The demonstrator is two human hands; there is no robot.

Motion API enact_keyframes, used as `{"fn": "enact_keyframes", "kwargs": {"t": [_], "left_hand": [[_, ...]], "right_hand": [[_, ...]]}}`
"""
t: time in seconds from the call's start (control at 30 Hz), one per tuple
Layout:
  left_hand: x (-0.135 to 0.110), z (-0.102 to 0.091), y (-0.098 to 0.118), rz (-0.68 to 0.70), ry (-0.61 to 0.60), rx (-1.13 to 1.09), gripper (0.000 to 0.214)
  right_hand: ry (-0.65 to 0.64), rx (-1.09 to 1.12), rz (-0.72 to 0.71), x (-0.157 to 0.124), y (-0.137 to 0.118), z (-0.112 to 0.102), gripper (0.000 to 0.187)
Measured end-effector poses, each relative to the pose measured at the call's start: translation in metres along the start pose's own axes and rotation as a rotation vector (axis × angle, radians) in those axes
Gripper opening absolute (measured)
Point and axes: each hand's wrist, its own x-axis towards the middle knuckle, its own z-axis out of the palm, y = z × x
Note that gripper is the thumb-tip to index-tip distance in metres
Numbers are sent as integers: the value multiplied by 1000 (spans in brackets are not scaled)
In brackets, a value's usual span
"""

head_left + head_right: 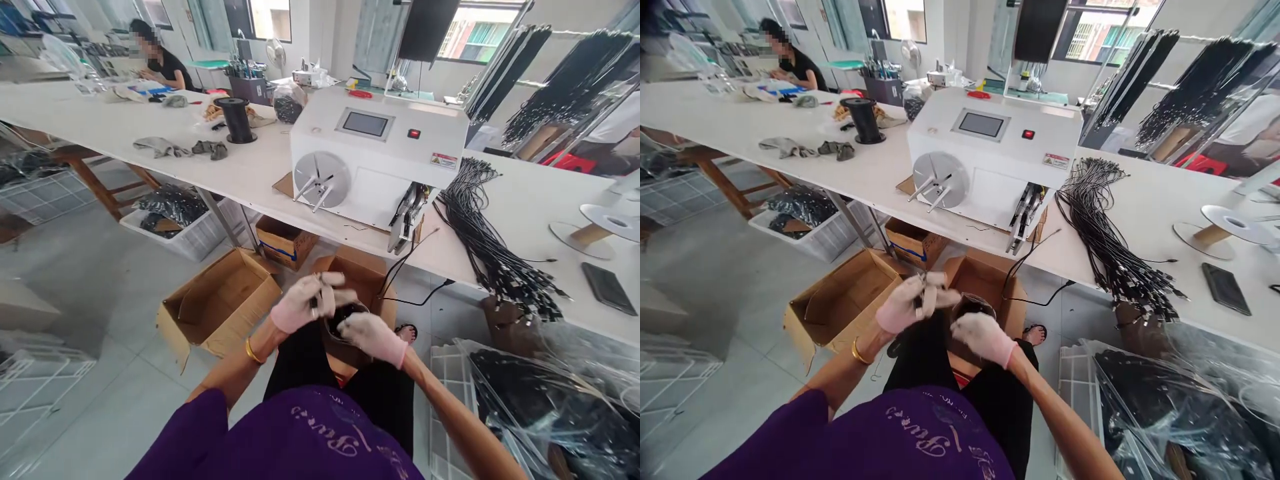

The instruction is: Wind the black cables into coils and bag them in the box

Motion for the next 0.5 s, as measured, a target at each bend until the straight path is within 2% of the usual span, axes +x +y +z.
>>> {"fn": "enact_keyframes", "kwargs": {"t": [0.03,0.07,0.1,0.17,0.2,0.23,0.27,0.33,0.4,0.43,0.5], "left_hand": [[4,-1,4,76,46,62,52],[6,-3,5,91,46,148,48],[7,-3,3,37,-6,237,44],[5,-1,-6,-186,-180,326,44],[2,1,-12,-278,-260,311,49],[0,4,-16,-310,-293,265,55],[0,5,-18,-274,-273,208,61],[5,5,-16,-73,-116,146,66],[14,-2,-12,73,37,231,63],[18,-7,-10,55,50,308,61],[18,-15,-11,-133,-65,413,55]], "right_hand": [[-79,-6,9,-5,0,4,25],[-122,16,23,-9,-1,4,27],[-119,65,42,-13,-2,3,28],[-11,225,77,-16,-5,-2,31],[46,315,84,-17,-6,-2,33],[78,394,90,-16,-6,0,36],[74,454,105,-16,-6,3,39],[-29,486,151,-13,-5,11,40],[-98,420,191,-9,-2,9,37],[-80,382,196,-6,1,4,34],[29,347,184,-1,14,-11,30]]}}
